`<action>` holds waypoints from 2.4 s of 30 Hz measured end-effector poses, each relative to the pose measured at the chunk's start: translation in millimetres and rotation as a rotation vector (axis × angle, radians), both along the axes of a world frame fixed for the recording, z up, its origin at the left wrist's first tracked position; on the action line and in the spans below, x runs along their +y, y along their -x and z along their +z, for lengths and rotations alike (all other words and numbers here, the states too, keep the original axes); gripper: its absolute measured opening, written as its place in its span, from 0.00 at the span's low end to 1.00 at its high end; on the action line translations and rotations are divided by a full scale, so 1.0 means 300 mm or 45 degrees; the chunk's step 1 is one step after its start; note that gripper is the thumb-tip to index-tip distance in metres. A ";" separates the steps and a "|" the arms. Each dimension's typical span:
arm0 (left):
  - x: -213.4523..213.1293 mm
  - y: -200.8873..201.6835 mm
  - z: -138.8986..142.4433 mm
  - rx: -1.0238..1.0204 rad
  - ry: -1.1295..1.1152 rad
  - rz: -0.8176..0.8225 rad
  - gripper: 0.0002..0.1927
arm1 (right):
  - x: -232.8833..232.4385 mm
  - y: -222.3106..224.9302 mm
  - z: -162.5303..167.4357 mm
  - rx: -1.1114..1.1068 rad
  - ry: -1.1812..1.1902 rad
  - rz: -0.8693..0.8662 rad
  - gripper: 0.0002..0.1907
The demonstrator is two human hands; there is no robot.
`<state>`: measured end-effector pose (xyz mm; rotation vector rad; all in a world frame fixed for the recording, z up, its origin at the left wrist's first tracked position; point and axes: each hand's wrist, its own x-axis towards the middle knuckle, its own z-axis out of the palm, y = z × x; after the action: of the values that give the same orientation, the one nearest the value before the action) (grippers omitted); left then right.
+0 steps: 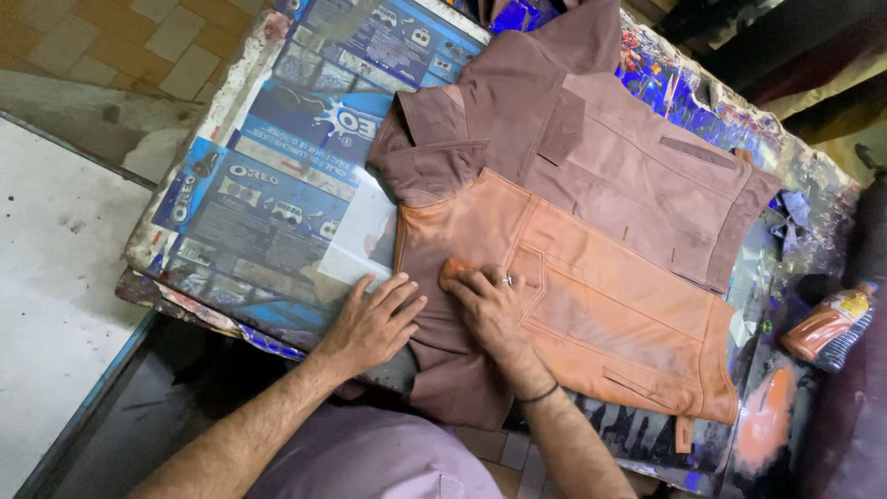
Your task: The person pours orange dye from a bottle onto a sponge and rubs the dye across the front panels of a brown jacket laid on a work table, working the color into the fabric section by section and repositioning the jacket to coat new areas.
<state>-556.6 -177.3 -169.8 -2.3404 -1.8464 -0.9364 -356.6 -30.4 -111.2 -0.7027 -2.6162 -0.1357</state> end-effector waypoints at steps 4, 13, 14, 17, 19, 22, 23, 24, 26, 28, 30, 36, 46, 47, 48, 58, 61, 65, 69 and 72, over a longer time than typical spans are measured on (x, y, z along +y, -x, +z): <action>-0.017 0.027 -0.013 -0.055 -0.037 -0.024 0.24 | 0.027 0.082 0.012 -0.043 0.052 -0.227 0.15; -0.021 0.047 -0.017 -0.147 -0.003 -0.036 0.23 | 0.068 0.156 0.007 -0.029 0.089 -0.114 0.20; -0.019 0.048 -0.018 -0.139 0.005 -0.034 0.23 | 0.073 0.143 0.006 -0.037 0.104 -0.176 0.19; -0.012 0.048 -0.022 -0.135 0.016 -0.042 0.22 | 0.053 0.073 0.009 -0.200 -0.011 0.204 0.20; -0.012 0.045 -0.026 -0.166 0.027 -0.058 0.22 | 0.049 0.020 0.030 -0.287 0.018 -0.084 0.18; -0.010 0.045 -0.030 -0.186 0.044 -0.077 0.23 | 0.017 -0.020 0.045 -0.236 0.078 -0.290 0.21; -0.006 0.046 -0.030 -0.193 0.044 -0.076 0.23 | 0.007 -0.026 0.049 -0.185 0.095 -0.312 0.23; -0.007 0.046 -0.029 -0.200 0.053 -0.072 0.23 | -0.002 -0.029 0.051 -0.224 0.046 -0.199 0.22; -0.005 0.047 -0.026 -0.204 0.055 -0.074 0.23 | -0.014 -0.028 0.055 -0.301 -0.058 0.013 0.20; -0.004 0.047 -0.022 -0.198 0.049 -0.078 0.22 | -0.014 -0.013 0.053 -0.222 0.041 -0.196 0.17; -0.003 0.046 -0.021 -0.202 0.053 -0.076 0.22 | 0.005 0.012 0.052 -0.113 0.128 -0.266 0.15; -0.008 0.049 -0.023 -0.212 0.055 -0.073 0.22 | 0.105 0.136 0.007 -0.129 -0.041 0.128 0.14; -0.006 0.048 -0.016 -0.202 0.059 -0.054 0.22 | 0.151 -0.013 0.033 -0.339 0.039 -0.155 0.17; -0.007 0.048 -0.016 -0.195 0.057 -0.059 0.22 | 0.141 -0.029 0.045 -0.395 0.063 -0.291 0.16; -0.006 0.047 -0.017 -0.184 0.053 -0.065 0.21 | 0.115 -0.045 0.052 -0.387 0.075 -0.142 0.17; -0.015 0.038 -0.027 -0.171 0.068 -0.096 0.18 | -0.038 -0.146 0.015 -0.397 0.040 -0.080 0.17; -0.012 0.033 -0.025 -0.089 0.008 -0.144 0.19 | -0.061 -0.164 0.009 -0.351 0.055 -0.259 0.18; 0.013 0.002 -0.010 -0.005 -0.037 -0.302 0.18 | -0.114 -0.167 0.032 -0.242 0.072 -0.214 0.16; 0.023 -0.042 0.018 0.056 -0.130 -0.564 0.19 | -0.145 -0.133 0.056 -0.290 0.040 -0.341 0.15; 0.016 -0.051 0.037 0.024 -0.014 -0.667 0.18 | -0.172 -0.110 0.060 -0.276 0.045 -0.421 0.15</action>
<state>-541.3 -172.5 -158.7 -2.8719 -1.2254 -0.9409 -323.4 -82.0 -93.1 -1.1899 -2.6870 -0.2778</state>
